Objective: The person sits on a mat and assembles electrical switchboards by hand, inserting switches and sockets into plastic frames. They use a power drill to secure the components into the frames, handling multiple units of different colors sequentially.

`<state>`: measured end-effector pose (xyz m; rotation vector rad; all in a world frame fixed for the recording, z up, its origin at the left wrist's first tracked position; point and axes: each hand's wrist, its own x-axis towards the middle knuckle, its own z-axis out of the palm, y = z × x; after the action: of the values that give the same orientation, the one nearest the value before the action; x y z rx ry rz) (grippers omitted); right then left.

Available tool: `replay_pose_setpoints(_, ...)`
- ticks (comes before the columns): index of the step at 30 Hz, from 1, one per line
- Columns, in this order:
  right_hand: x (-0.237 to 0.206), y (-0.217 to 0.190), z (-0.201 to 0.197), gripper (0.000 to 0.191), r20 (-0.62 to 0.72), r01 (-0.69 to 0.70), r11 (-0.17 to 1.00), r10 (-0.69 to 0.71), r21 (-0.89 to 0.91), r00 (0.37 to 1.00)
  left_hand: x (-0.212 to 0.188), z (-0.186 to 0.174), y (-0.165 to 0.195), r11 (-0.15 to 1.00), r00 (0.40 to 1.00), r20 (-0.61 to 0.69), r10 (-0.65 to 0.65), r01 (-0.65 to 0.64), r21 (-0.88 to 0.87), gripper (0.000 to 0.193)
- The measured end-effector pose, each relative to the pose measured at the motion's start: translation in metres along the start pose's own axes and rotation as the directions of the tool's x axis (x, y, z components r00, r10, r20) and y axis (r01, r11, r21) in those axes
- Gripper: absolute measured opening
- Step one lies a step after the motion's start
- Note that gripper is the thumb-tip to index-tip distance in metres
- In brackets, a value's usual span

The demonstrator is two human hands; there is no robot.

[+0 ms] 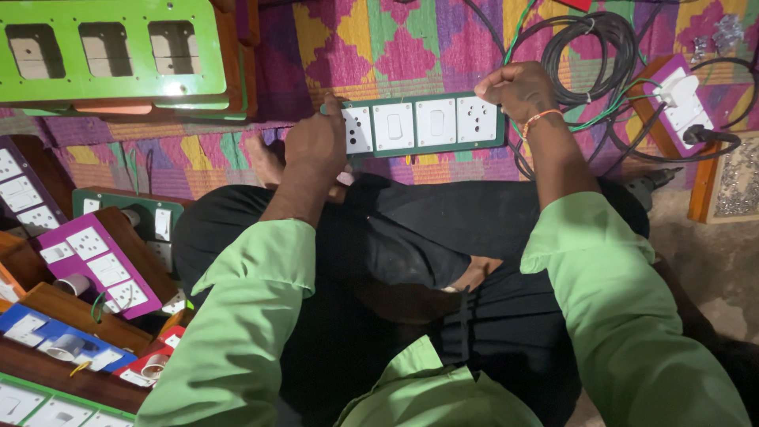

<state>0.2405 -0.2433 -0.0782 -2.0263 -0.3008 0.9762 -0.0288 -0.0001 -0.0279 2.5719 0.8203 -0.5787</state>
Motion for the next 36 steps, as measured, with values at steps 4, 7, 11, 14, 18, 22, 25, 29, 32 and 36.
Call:
replay_pose_setpoints(4, 0.003, 0.001, -0.001, 0.015, 0.024, -0.005, 1.0, 0.005, -0.006, 1.0, 0.0, 0.0, 0.0, 0.999, 1.0, 0.015, 0.018, -0.018, 0.044, 0.07)
replay_pose_setpoints(7, 0.004, 0.0, -0.001, 0.019, 0.034, -0.027, 0.997, 0.025, 0.075, 0.999, 0.0, 0.001, 0.0, 0.999, 1.0, 0.018, 0.009, -0.01, 0.036, 0.069)
replay_pose_setpoints(11, 0.002, -0.007, 0.002, 0.022, -0.059, -0.063, 0.997, 0.066, 0.052, 0.996, 0.0, 0.002, -0.001, 0.998, 0.999, -0.016, 0.038, -0.037, 0.044, 0.072)
replay_pose_setpoints(14, -0.002, -0.012, 0.005, 0.026, -0.113, -0.122, 0.993, 0.121, -0.003, 0.986, -0.001, 0.002, -0.001, 0.999, 0.999, -0.012, 0.04, -0.039, 0.036, 0.069)
replay_pose_setpoints(18, -0.004, -0.012, 0.0, 0.03, -0.071, -0.096, 0.994, 0.099, 0.049, 0.993, -0.001, 0.001, -0.001, 1.0, 1.0, 0.003, 0.016, -0.016, 0.022, 0.061)
replay_pose_setpoints(22, -0.005, -0.007, -0.018, 0.026, 0.137, -0.213, 0.879, 0.17, 0.428, 0.976, 0.0, 0.002, -0.002, 1.0, 0.999, -0.038, 0.011, -0.011, -0.013, 0.052)
replay_pose_setpoints(25, -0.01, -0.003, -0.028, 0.021, 0.145, -0.176, 0.749, 0.108, 0.638, 0.984, -0.002, 0.006, -0.003, 0.999, 0.998, -0.065, 0.029, -0.03, -0.014, 0.051)
replay_pose_setpoints(29, -0.029, -0.01, -0.04, 0.011, 0.017, 0.0, 0.778, -0.014, 0.629, 1.0, -0.004, 0.009, -0.005, 0.999, 0.997, -0.069, 0.042, -0.043, -0.008, 0.059)
replay_pose_setpoints(32, -0.059, -0.019, -0.054, 0.018, 0.039, 0.048, 0.67, -0.115, 0.741, 0.993, -0.005, 0.012, -0.007, 0.999, 0.996, -0.073, 0.052, -0.053, -0.001, 0.059)
replay_pose_setpoints(36, -0.105, -0.02, -0.061, 0.017, 0.079, 0.074, 0.616, -0.218, 0.785, 0.973, -0.007, 0.014, -0.007, 0.998, 0.994, -0.089, 0.069, -0.068, 0.018, 0.061)
